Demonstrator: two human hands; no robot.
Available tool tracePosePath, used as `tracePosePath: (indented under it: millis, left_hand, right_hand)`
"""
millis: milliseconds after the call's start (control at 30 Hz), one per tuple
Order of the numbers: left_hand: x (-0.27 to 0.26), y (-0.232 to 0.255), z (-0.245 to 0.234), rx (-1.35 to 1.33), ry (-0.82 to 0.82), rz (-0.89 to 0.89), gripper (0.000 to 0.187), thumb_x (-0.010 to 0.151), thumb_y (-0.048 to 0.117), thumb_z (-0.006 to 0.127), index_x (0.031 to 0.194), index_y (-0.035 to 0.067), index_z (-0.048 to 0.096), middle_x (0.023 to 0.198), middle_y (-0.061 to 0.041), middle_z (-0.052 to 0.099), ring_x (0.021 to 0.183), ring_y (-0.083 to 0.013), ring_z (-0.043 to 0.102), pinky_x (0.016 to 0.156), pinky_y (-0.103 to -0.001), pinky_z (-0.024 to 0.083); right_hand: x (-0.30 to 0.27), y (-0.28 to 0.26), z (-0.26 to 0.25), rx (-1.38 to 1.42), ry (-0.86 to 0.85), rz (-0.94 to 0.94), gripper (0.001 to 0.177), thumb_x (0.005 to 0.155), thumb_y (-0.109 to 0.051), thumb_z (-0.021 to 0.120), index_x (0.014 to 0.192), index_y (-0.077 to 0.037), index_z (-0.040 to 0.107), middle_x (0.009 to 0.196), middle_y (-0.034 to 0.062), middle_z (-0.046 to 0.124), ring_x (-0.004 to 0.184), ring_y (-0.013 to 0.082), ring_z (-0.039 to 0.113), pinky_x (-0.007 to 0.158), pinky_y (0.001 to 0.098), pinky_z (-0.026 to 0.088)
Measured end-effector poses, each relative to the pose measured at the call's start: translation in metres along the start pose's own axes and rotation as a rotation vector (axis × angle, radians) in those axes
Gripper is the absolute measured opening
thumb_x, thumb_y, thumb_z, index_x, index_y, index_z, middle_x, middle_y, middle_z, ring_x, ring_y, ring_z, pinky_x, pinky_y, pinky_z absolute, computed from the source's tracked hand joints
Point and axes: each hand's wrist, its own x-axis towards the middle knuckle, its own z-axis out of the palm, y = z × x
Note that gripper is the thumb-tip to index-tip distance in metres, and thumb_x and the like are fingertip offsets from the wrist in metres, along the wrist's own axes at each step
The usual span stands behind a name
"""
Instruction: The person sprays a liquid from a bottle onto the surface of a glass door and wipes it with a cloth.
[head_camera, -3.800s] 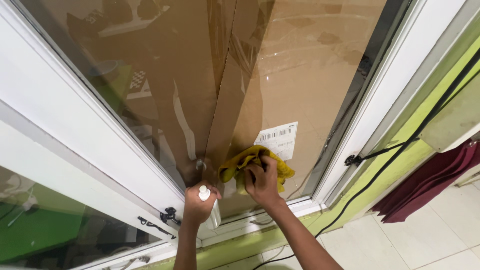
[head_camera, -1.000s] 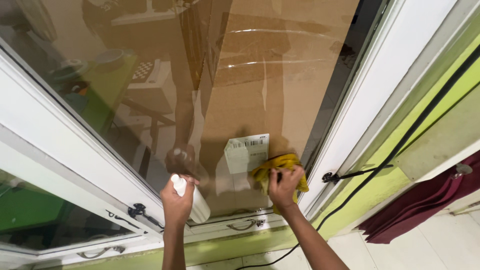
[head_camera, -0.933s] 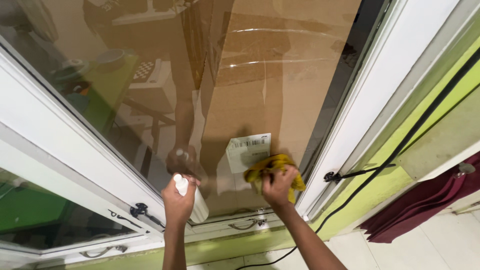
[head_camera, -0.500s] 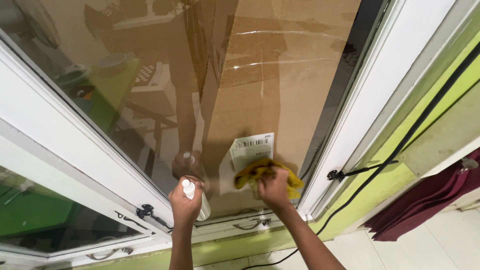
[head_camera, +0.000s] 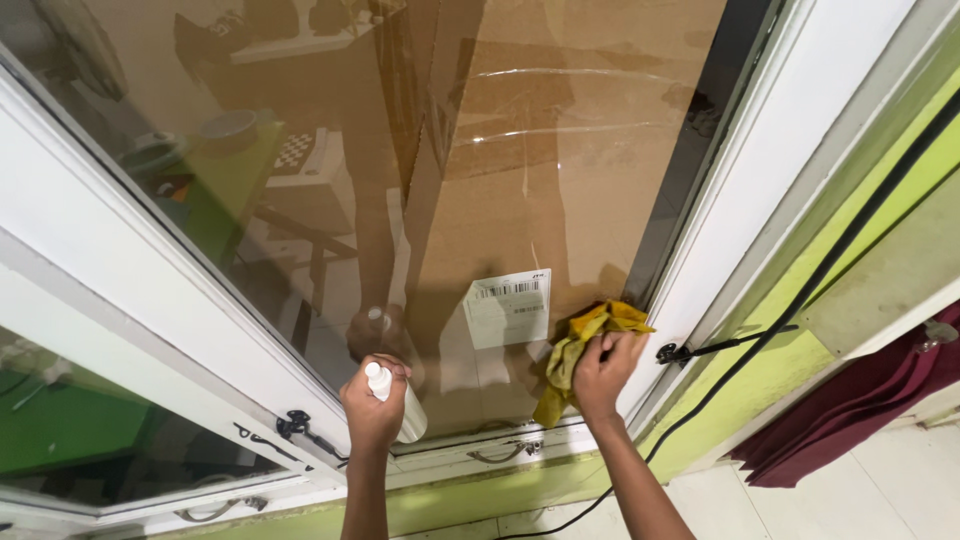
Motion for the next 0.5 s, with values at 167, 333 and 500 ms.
tracePosePath:
  millis: [167,333,500]
  left_hand:
    - [0.0,-0.005,-0.002,0.01,-0.019,-0.051,0.007,0.086,-0.001,0.066,0.081,0.002,0.061,0.079,-0.005,0.075,0.073,-0.0129,0.07,0.071,-0.028,0.055]
    - [0.0,-0.004,-0.005,0.004,-0.036,-0.041,0.005,0.084,0.0,0.065,0.082,0.003,0.062,0.08,-0.005,0.075,0.073,-0.0132,0.071,0.071,-0.028,0.056]
    - [0.0,0.001,-0.005,0.075,-0.032,-0.07,0.003,0.084,0.006,0.067,0.084,0.004,0.066,0.074,-0.007,0.074,0.067,-0.0169,0.072,0.068,-0.031,0.056]
  right_hand:
    - [-0.04,-0.031,0.028,-0.081,-0.319,-0.176,0.042,0.078,0.002,0.05,0.12,0.006,0.055,0.11,0.0195,0.046,0.099,0.0301,0.05,0.081,0.0475,0.048]
    - [-0.061,-0.069,0.048,-0.173,-0.601,-0.531,0.025,0.078,-0.007,0.07,0.102,-0.012,0.067,0.102,0.0185,0.053,0.092,0.0348,0.056,0.076,0.048,0.052]
    - [-0.063,-0.082,0.046,-0.188,-0.725,-0.527,0.032,0.074,-0.004,0.07,0.105,-0.01,0.068,0.096,0.0198,0.053,0.09,0.0387,0.057,0.072,0.0496,0.051]
